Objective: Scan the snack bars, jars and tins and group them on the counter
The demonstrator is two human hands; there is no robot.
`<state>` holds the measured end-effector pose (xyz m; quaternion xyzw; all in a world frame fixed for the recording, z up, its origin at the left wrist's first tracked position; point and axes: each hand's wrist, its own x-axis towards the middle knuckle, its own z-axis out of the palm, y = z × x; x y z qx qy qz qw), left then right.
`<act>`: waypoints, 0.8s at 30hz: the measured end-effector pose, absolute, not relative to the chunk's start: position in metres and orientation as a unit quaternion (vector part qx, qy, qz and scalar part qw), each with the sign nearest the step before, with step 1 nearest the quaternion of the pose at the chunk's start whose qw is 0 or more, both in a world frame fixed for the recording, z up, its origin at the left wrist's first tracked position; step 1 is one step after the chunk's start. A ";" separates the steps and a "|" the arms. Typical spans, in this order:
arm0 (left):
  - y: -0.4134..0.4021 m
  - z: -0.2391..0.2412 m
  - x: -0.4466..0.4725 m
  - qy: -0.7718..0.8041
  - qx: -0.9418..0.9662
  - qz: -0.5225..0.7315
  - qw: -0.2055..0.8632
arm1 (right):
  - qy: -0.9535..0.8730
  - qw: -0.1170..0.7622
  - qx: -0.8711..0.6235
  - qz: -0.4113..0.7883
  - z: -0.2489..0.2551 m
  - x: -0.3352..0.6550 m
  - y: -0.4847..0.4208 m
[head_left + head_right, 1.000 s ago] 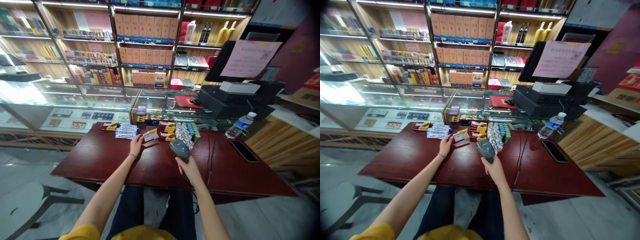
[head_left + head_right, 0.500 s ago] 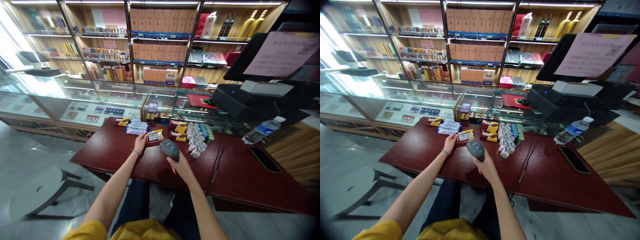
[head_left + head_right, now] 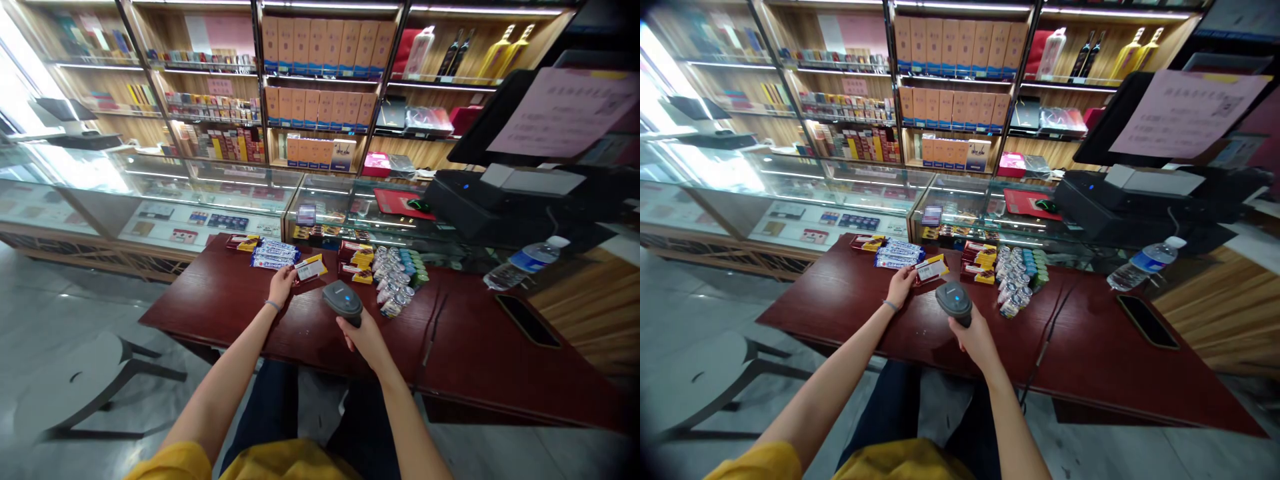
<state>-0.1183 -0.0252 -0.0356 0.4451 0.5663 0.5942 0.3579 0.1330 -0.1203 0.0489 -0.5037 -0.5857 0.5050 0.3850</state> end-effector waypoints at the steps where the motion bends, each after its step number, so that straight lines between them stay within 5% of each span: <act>1: -0.024 -0.037 -0.118 0.552 0.430 0.603 0.383 | -0.588 0.382 -0.506 0.503 0.048 0.134 -0.120; 7: -0.030 -0.030 -0.133 0.522 0.446 0.607 0.399 | -0.581 0.384 -0.515 0.500 0.045 0.139 -0.118; 17: -0.060 -0.001 -0.274 0.590 0.538 0.575 0.179 | -0.563 0.400 -0.524 0.498 0.047 0.134 -0.115; 24: -0.068 -0.008 -0.358 0.642 0.504 0.563 0.129 | -0.567 0.386 -0.534 0.494 0.049 0.125 -0.112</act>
